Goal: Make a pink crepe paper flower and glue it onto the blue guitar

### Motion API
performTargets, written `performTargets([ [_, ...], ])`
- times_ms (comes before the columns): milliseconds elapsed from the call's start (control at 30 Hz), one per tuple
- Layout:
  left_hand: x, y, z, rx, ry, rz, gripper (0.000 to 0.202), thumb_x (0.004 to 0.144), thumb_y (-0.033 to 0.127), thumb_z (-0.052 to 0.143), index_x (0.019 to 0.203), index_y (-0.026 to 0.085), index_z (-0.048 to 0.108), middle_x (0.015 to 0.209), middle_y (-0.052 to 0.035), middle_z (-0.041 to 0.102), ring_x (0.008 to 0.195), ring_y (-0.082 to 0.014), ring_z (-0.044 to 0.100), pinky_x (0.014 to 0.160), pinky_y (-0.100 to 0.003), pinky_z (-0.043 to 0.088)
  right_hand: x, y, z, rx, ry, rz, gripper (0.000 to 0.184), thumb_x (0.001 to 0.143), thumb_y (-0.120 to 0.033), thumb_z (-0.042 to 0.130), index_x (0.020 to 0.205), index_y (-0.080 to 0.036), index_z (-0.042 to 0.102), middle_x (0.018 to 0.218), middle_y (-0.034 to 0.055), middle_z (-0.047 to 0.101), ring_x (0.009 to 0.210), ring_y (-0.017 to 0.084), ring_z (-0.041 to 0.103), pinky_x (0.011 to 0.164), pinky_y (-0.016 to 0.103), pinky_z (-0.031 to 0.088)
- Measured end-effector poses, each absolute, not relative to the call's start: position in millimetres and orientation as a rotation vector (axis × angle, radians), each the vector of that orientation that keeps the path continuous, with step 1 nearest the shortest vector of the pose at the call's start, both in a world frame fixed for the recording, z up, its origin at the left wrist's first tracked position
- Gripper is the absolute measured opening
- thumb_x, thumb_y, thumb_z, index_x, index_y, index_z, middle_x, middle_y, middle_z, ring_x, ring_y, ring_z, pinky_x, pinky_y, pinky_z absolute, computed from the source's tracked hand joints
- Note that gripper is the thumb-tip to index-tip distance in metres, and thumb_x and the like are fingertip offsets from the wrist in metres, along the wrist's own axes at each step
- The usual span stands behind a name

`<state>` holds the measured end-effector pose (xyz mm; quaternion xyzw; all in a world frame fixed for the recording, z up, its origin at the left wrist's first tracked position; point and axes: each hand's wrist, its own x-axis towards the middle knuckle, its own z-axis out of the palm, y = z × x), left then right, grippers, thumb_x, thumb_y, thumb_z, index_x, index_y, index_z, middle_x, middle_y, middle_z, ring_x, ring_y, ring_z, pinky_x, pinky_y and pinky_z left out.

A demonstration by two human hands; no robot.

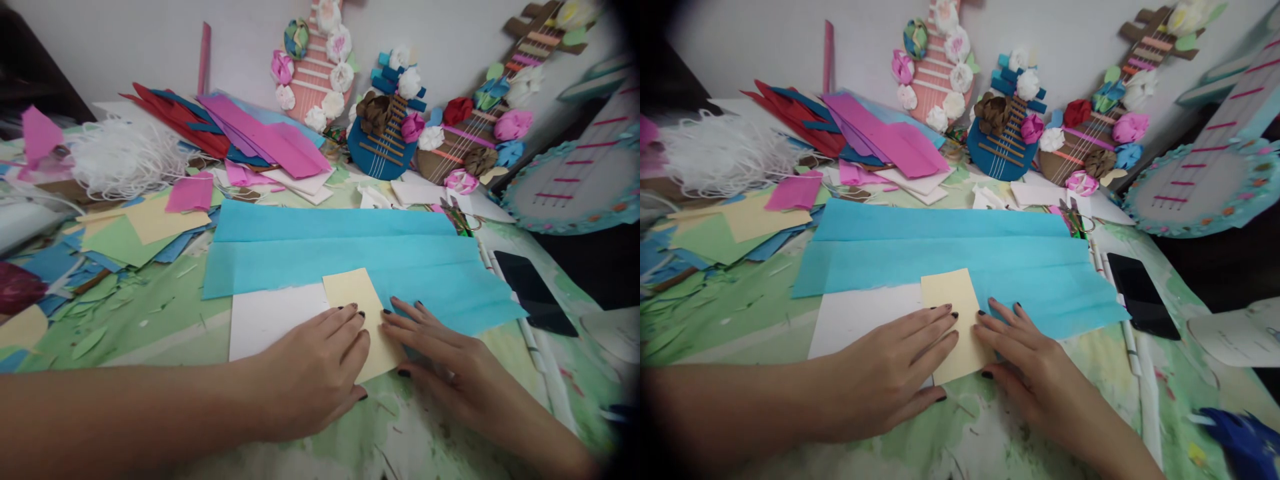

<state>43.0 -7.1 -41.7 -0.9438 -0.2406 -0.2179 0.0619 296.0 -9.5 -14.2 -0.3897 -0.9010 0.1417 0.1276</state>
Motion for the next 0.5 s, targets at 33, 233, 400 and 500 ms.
performTargets([
  [33,43.0,-7.3,-42.0,-2.856,-0.726,-0.657,0.049,0.092,0.039,0.049,0.118,-0.001,0.058,0.126,-0.0240,0.061,0.122,-0.0333,0.055,0.103,-0.041,0.045,296.1,-9.5,-14.8,-1.131,-2.617,0.410,0.043,0.091,-0.013,0.052,0.133,-0.021,0.055,0.137,0.0107,0.057,0.135,0.026,0.041,0.112,0.053,0.034],
  [233,45.6,-6.4,-44.9,-2.813,-0.706,-0.708,0.046,0.094,0.036,0.044,0.117,-0.002,0.058,0.122,-0.0245,0.063,0.120,-0.0336,0.057,0.101,-0.043,0.047,294.3,-10.6,-14.8,-1.151,-2.594,0.353,0.045,0.089,-0.013,0.053,0.133,-0.023,0.054,0.137,0.0098,0.056,0.135,0.026,0.042,0.110,0.053,0.037],
  [400,47.5,-4.5,-45.4,-2.739,-0.673,-0.784,0.039,0.096,0.028,0.045,0.112,-0.004,0.060,0.110,-0.0233,0.068,0.113,-0.0318,0.062,0.099,-0.042,0.050,291.7,-12.1,-15.6,-1.133,-2.580,0.323,0.048,0.088,-0.014,0.055,0.136,-0.022,0.052,0.137,0.0108,0.056,0.136,0.026,0.041,0.111,0.052,0.036],
  [500,46.8,-3.9,-43.9,-2.718,-0.639,-0.813,0.036,0.095,0.025,0.048,0.109,-0.005,0.061,0.105,-0.0224,0.070,0.111,-0.0311,0.063,0.100,-0.041,0.050,290.5,-12.1,-16.2,-1.099,-2.602,0.291,0.047,0.090,-0.011,0.051,0.135,-0.023,0.053,0.137,0.0100,0.057,0.135,0.025,0.042,0.112,0.054,0.033],
])
